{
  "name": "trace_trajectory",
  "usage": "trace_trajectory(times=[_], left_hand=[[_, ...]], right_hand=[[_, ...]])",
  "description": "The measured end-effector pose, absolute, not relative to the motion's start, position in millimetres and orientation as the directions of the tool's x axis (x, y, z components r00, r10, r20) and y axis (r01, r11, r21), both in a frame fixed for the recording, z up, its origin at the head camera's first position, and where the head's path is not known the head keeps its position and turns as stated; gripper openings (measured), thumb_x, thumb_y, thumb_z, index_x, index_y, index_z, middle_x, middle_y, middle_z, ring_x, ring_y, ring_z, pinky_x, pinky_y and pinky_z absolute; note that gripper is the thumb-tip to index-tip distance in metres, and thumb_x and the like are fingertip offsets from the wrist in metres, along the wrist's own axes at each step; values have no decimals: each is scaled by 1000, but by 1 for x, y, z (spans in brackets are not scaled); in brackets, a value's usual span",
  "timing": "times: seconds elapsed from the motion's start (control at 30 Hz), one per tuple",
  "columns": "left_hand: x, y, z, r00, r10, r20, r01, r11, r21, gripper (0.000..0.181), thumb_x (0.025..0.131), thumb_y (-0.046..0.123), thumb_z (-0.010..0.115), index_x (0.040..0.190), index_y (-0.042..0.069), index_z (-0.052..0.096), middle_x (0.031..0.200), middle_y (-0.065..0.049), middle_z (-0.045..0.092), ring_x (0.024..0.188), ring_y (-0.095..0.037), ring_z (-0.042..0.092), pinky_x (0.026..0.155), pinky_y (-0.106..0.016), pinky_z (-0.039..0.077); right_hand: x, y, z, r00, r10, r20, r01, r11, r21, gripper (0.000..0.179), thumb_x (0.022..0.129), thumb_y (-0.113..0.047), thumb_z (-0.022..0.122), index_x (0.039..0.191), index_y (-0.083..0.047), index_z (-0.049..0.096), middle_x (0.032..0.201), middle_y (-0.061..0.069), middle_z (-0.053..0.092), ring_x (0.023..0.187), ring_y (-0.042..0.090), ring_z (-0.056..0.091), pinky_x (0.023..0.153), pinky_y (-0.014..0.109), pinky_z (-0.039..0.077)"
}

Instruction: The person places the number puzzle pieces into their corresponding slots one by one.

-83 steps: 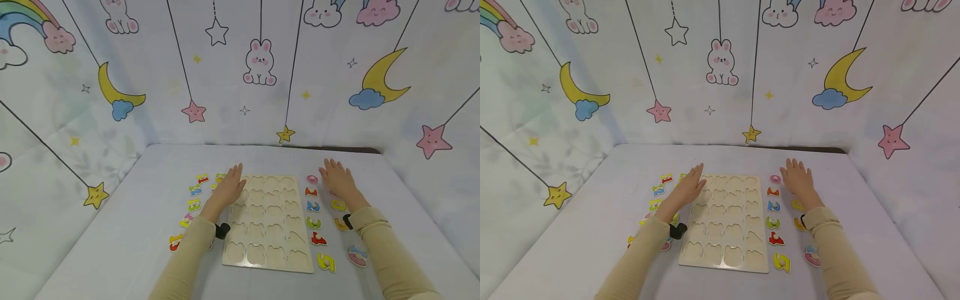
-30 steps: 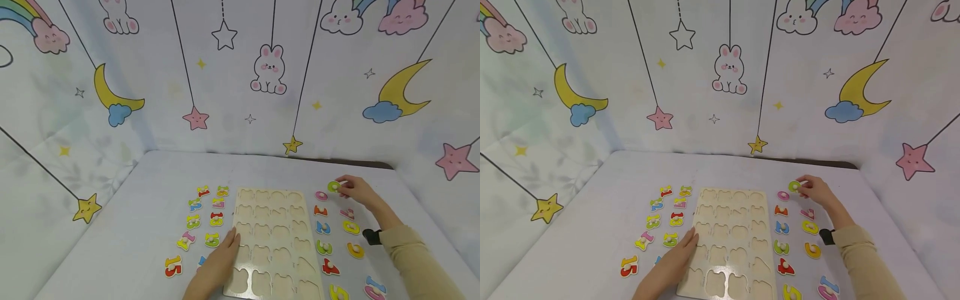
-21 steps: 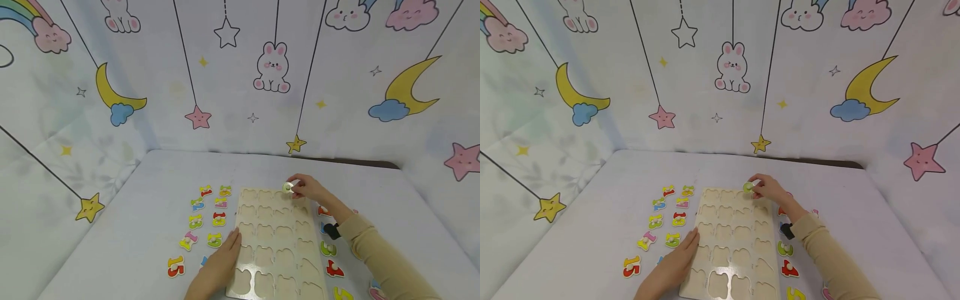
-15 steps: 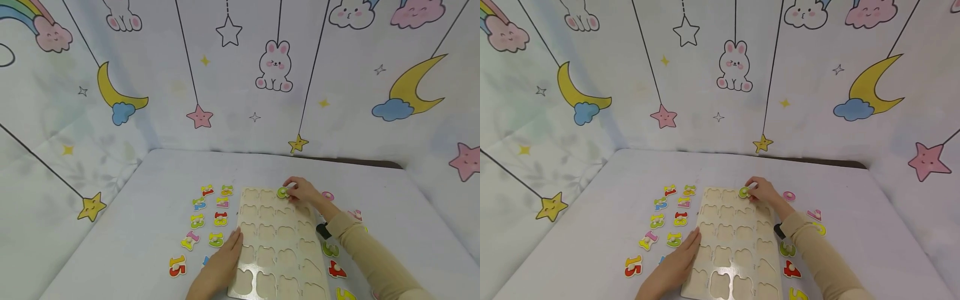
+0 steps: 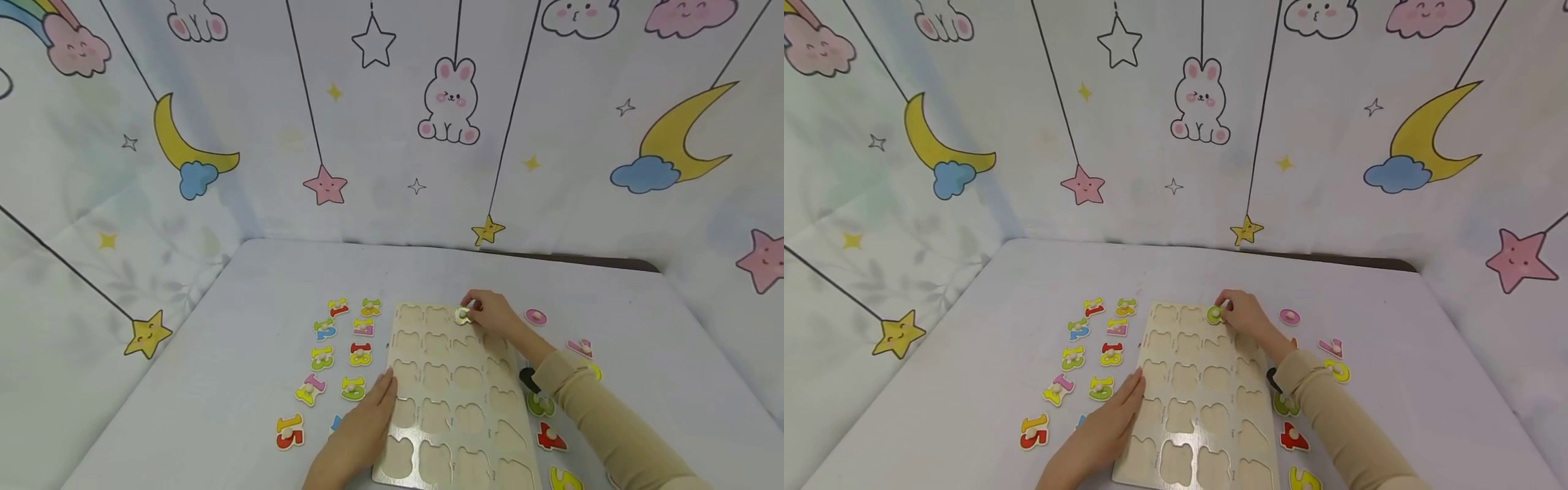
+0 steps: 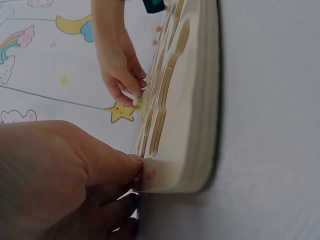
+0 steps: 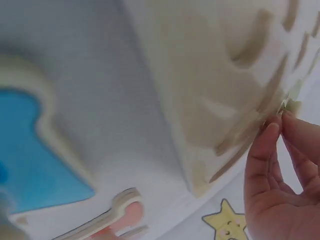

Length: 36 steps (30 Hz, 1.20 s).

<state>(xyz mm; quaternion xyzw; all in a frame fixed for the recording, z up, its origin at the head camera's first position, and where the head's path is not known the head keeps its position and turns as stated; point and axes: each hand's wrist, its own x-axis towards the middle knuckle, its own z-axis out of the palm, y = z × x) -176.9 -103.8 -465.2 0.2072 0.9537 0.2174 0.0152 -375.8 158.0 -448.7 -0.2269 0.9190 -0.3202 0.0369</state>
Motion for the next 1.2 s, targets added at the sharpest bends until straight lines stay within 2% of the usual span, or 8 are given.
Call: trace_trajectory(times=[0.17, 0.47, 0.53, 0.63, 0.7, 0.77, 0.97, 1.2], left_hand=[[-178, -103, -463, -917, 395, 58, 381, 824, 419, 51, 92, 4, 54, 138, -8, 38, 148, -18, 28, 134, -30, 28, 102, -41, 32], [-194, -95, -461, -927, 374, 17, 346, 839, 419, 53, 93, 0, 53, 141, -7, 32, 150, -19, 23, 136, -30, 22, 103, -41, 29], [-195, -95, -462, -928, 371, 17, 344, 841, 418, 54, 91, -2, 54, 141, -7, 33, 149, -19, 24, 136, -30, 23, 103, -40, 28], [-195, -95, -464, -931, 365, 10, 336, 844, 417, 57, 89, -5, 56, 141, -7, 33, 150, -18, 23, 136, -29, 23, 103, -40, 28], [-195, -96, -466, -932, 363, 14, 335, 845, 417, 57, 89, -5, 57, 141, -7, 33, 150, -18, 24, 136, -29, 23, 103, -40, 28], [-195, -96, -469, -933, 360, 21, 335, 842, 422, 57, 89, -4, 57, 141, -7, 33, 150, -18, 23, 136, -29, 23, 103, -40, 28], [-196, -97, -471, -930, 364, 47, 350, 842, 412, 56, 90, -3, 56, 141, -7, 33, 149, -18, 24, 136, -29, 23, 103, -39, 28], [-195, -97, -472, -931, 362, 40, 347, 850, 396, 56, 90, -2, 57, 141, -7, 33, 150, -17, 24, 136, -28, 23, 103, -39, 29]], right_hand=[[-375, 156, -452, -881, -459, 117, -449, 731, -514, 10, 84, 3, 61, 91, -3, 64, 72, 2, 49, 68, 19, 46, 61, 35, 41], [-362, 150, -444, -856, -510, 82, -490, 752, -441, 11, 85, 4, 60, 91, -5, 64, 75, 2, 54, 70, 19, 50, 64, 35, 45], [-360, 150, -441, -857, -511, 73, -488, 757, -435, 13, 87, 3, 59, 95, -4, 66, 79, 3, 57, 73, 19, 53, 66, 36, 47], [-360, 159, -433, -844, -534, 43, -482, 721, -497, 22, 91, -1, 56, 112, 1, 62, 88, 9, 63, 79, 22, 59, 69, 37, 50], [-360, 171, -423, -847, -530, 32, -457, 696, -554, 29, 93, -4, 55, 122, 2, 56, 96, 14, 63, 82, 24, 62, 70, 37, 51], [-362, 188, -412, -862, -507, 30, -424, 686, -591, 32, 94, -4, 53, 126, 4, 52, 101, 19, 62, 81, 27, 63, 68, 38, 52], [-364, 266, -396, -933, -361, -1, -305, 789, -534, 26, 92, -5, 54, 114, 8, 55, 97, 24, 61, 76, 30, 63, 64, 41, 51], [-347, 326, -410, -929, -313, -197, -203, 878, -434, 24, 88, -11, 63, 102, 8, 57, 86, 12, 58, 75, 26, 54, 66, 41, 49]])
